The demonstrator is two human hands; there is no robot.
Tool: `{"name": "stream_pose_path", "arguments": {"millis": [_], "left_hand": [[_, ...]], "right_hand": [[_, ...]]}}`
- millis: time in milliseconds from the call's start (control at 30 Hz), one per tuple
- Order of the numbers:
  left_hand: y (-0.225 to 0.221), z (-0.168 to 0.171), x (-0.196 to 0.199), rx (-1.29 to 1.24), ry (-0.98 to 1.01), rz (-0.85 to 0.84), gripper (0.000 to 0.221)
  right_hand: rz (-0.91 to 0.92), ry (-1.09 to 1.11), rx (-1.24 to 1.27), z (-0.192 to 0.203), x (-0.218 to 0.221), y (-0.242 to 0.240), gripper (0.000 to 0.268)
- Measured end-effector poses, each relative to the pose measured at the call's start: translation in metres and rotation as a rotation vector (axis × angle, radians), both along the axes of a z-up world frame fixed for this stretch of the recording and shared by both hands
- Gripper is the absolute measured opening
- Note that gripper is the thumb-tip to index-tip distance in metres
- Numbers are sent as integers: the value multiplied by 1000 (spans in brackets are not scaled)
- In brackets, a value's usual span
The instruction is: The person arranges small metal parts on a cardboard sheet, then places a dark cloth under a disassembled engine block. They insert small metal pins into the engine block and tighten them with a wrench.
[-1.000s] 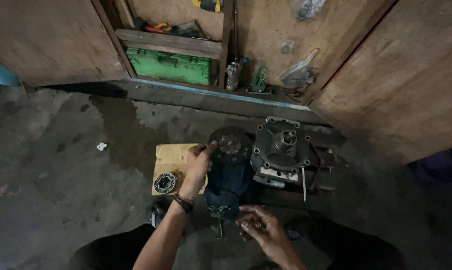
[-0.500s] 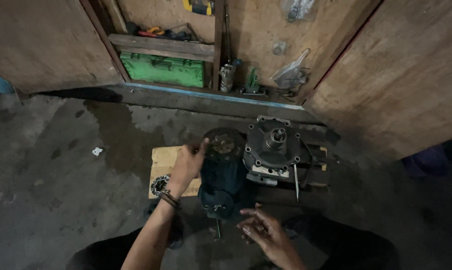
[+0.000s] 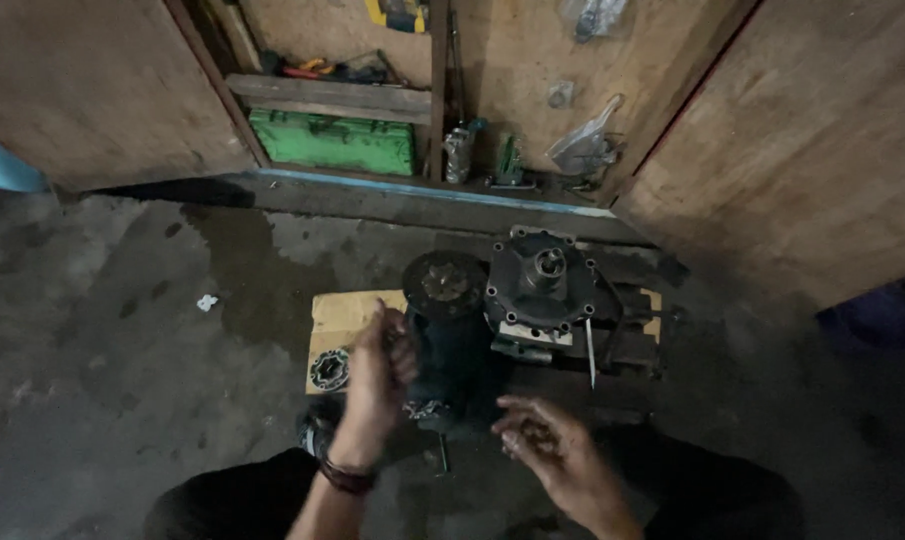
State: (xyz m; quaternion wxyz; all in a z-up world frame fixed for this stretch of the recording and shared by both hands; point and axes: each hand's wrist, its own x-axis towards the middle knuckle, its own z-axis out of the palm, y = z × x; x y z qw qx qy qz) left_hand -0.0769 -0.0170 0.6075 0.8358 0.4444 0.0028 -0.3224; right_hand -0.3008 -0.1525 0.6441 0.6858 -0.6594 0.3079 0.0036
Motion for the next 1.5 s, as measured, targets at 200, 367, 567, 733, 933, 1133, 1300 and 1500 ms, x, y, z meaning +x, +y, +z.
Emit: {"name": "stream_pose_path", "arguments": {"millis": [200,367,567,733,933,1133,1300,1500], "left_hand": [[-24,14,-69,-420,386,-64,28],[-43,-1,-86,-485,509,-126,31],[-52,23,-99,-567,590,-103,35],[-53,31,-108,-605,503,-118,36],[-54,28,-110,-563,467,-97,39],[-52,30,-114,-604,511,-114,34],[-53,15,-113,-622,618,-109,30],[-57,0,-109,-619,799,-107,24]], "right_hand": [[-58,-229,-186,39,6,11,43],[-95,-215,-564,58,12,20,32],[-69,-302,-823,65,13,25,34],[-60,-297,-866,63,13,24,31],[34,-326,-974,61,14,17,27],[174,-241,-1120,43,14,9,25],[218,-304,-1233,44,12,6,26],[234,-344,-1176,58,4,-2,24]]}}
